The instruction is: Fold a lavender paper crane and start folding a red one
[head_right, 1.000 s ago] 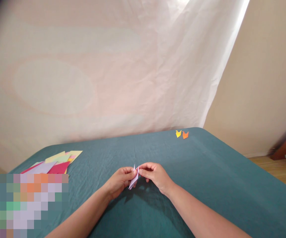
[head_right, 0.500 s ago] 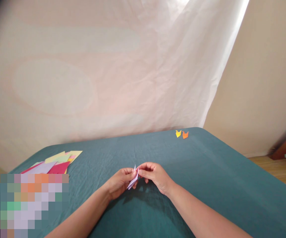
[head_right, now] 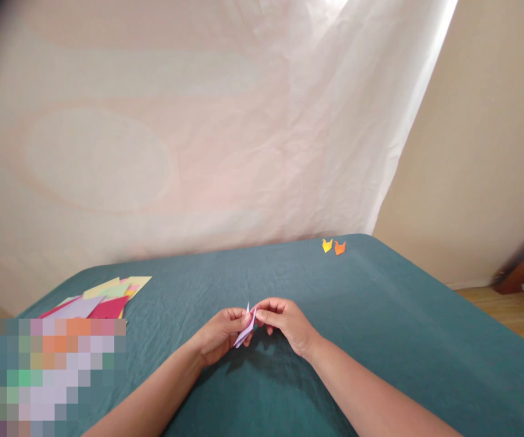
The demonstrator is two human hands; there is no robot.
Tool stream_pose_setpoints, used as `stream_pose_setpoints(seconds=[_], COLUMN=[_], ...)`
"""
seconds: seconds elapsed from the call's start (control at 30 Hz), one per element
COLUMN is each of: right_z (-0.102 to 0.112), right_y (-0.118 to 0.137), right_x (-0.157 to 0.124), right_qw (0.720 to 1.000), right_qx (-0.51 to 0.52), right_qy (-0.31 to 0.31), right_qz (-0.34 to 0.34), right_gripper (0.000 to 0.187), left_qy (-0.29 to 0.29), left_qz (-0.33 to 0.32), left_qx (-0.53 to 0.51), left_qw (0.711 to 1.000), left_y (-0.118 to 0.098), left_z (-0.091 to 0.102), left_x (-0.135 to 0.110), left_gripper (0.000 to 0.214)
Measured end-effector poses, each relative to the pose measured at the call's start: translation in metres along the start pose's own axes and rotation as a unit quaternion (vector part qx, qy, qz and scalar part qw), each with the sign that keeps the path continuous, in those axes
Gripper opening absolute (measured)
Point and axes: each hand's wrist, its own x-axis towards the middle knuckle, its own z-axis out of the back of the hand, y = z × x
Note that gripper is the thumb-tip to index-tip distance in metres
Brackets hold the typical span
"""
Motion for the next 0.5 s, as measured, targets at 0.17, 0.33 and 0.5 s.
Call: stream_pose_setpoints(seconds=[0.17,0.33,0.5], right_z=[0.0008,0.0022,0.0029], right_y=[-0.0019,-0.0043,-0.0042], right_x=[0.001,0.0014,0.0011], right_qw=[1.0,1.0,1.0], right_qx=[-0.005,-0.002,-0.008], right_qy=[0.001,0.003,0.006], right_qz=[0.005,0.008,0.015], right_gripper=[0.023,0.021,0.018], left_qy=[-0.002,0.01,0.011], left_qz=[0.002,-0.002,-0.004], left_qx=[-0.003,-0.008,-0.005], left_qw=[1.0,1.0,1.0], left_y=[-0.0003,0.0009,0.001], left_z=[-0.0001,0.0016,0.002], left_x=[0.0003,0.0006,0.0006], left_gripper=[0.039,0.035,0.034])
